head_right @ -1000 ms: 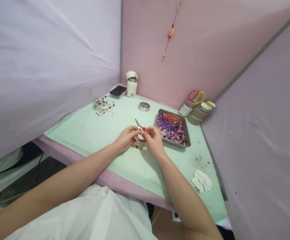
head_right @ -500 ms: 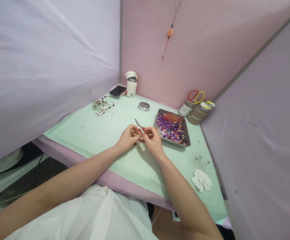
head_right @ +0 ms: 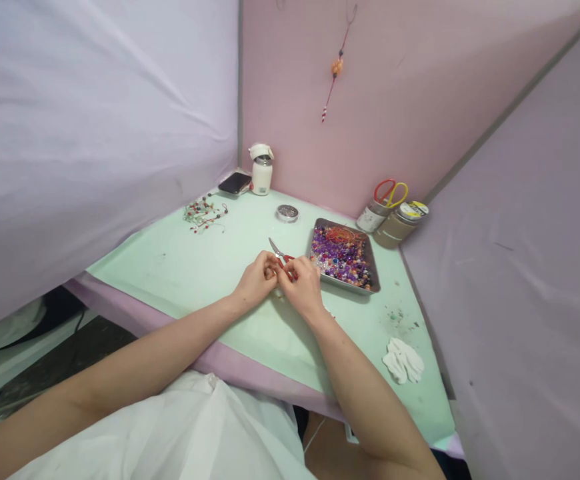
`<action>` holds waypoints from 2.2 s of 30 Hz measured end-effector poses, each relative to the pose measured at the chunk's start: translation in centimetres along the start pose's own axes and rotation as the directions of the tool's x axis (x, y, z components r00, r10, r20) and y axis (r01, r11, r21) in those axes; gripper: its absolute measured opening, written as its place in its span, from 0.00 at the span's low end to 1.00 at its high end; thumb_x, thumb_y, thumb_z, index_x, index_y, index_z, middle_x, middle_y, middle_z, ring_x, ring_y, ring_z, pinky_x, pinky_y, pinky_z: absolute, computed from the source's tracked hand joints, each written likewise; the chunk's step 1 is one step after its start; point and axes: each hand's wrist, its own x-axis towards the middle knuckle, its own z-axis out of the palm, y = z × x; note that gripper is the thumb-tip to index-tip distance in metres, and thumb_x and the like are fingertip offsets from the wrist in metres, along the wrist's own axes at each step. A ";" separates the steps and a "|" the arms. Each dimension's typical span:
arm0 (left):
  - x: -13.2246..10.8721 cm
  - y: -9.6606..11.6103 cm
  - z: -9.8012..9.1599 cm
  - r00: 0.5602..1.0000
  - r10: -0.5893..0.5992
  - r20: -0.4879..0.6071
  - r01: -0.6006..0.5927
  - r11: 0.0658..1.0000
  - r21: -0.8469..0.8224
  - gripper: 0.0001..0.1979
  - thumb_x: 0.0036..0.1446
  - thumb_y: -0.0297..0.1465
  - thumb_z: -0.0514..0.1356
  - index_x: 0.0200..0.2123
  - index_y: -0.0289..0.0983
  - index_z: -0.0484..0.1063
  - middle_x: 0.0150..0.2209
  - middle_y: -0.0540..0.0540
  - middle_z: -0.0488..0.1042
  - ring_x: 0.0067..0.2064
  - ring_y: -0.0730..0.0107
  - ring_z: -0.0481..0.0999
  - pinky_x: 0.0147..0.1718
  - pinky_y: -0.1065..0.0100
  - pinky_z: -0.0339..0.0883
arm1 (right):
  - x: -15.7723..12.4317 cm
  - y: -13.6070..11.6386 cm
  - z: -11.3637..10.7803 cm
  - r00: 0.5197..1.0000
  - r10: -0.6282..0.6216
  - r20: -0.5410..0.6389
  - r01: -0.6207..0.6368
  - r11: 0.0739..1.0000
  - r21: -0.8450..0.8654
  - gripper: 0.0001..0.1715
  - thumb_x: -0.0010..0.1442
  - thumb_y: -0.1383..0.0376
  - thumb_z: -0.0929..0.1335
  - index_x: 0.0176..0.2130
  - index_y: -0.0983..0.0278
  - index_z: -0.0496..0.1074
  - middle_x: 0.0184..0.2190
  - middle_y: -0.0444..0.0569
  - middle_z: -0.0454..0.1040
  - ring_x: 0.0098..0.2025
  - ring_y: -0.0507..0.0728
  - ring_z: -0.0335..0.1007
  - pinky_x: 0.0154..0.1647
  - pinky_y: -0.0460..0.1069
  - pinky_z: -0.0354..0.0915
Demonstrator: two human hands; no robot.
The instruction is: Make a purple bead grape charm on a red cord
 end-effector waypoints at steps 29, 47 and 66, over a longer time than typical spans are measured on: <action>0.4 -0.1 -0.2 0.992 -0.050 -0.117 0.044 0.998 -0.050 0.11 0.46 0.23 0.57 0.34 0.38 0.60 0.28 0.54 0.70 0.23 0.79 0.64 0.25 0.73 0.58 | -0.1 0.2 0.2 0.986 0.094 0.141 -0.079 0.991 -0.107 0.12 0.63 0.61 0.61 0.31 0.61 0.68 0.35 0.46 0.70 0.40 0.57 0.63 0.42 0.52 0.49; 0.6 -0.6 0.1 0.995 -0.067 -0.070 0.049 0.973 -0.227 0.11 0.46 0.24 0.59 0.35 0.37 0.62 0.30 0.51 0.71 0.27 0.78 0.68 0.29 0.73 0.62 | -0.1 0.3 0.0 0.990 0.065 0.127 -0.047 0.989 -0.141 0.09 0.63 0.62 0.61 0.32 0.61 0.66 0.37 0.49 0.69 0.42 0.58 0.61 0.43 0.53 0.52; 0.7 0.3 0.0 0.969 -0.240 -0.055 0.181 0.845 -0.503 0.11 0.48 0.26 0.62 0.32 0.36 0.61 0.26 0.54 0.67 0.24 0.82 0.65 0.23 0.76 0.58 | 0.0 0.8 -0.3 0.996 0.070 0.062 -0.054 0.974 -0.220 0.13 0.63 0.62 0.62 0.33 0.59 0.74 0.34 0.48 0.73 0.42 0.59 0.62 0.41 0.53 0.46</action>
